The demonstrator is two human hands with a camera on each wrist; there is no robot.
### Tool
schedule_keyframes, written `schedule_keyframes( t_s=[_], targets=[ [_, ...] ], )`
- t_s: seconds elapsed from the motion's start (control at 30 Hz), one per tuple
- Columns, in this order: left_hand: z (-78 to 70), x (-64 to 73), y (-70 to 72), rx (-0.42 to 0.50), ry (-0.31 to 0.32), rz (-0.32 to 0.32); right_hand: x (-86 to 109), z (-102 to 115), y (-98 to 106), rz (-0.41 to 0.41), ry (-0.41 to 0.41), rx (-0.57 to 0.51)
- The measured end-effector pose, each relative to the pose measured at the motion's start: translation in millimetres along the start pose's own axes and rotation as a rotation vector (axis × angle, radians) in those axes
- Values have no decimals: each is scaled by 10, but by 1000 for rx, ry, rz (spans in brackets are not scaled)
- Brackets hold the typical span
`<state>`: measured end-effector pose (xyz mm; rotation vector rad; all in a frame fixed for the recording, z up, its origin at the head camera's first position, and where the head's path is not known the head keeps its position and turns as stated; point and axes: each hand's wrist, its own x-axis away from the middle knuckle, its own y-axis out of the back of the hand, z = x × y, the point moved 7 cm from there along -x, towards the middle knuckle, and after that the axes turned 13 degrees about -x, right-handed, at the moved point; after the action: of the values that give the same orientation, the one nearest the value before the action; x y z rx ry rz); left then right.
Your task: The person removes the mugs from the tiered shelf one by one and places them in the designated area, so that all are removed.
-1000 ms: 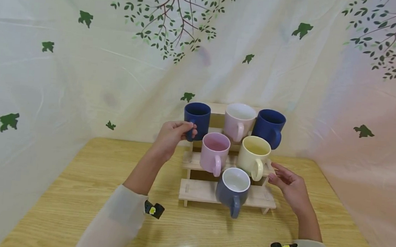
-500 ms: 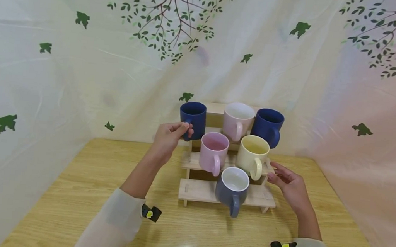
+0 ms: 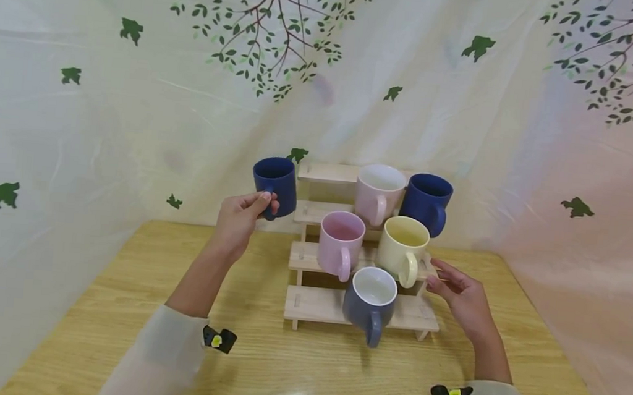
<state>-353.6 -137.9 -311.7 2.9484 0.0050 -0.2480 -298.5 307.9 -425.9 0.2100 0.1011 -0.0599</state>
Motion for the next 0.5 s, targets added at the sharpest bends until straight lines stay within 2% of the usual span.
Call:
schedule_keyframes(
  t_s=[0.2, 0.5],
  targets=[
    [177, -46, 268, -21, 14, -44, 7, 4, 0, 3, 6, 6],
    [537, -49, 568, -110, 81, -50, 5, 0, 10, 1, 18, 0]
  ],
)
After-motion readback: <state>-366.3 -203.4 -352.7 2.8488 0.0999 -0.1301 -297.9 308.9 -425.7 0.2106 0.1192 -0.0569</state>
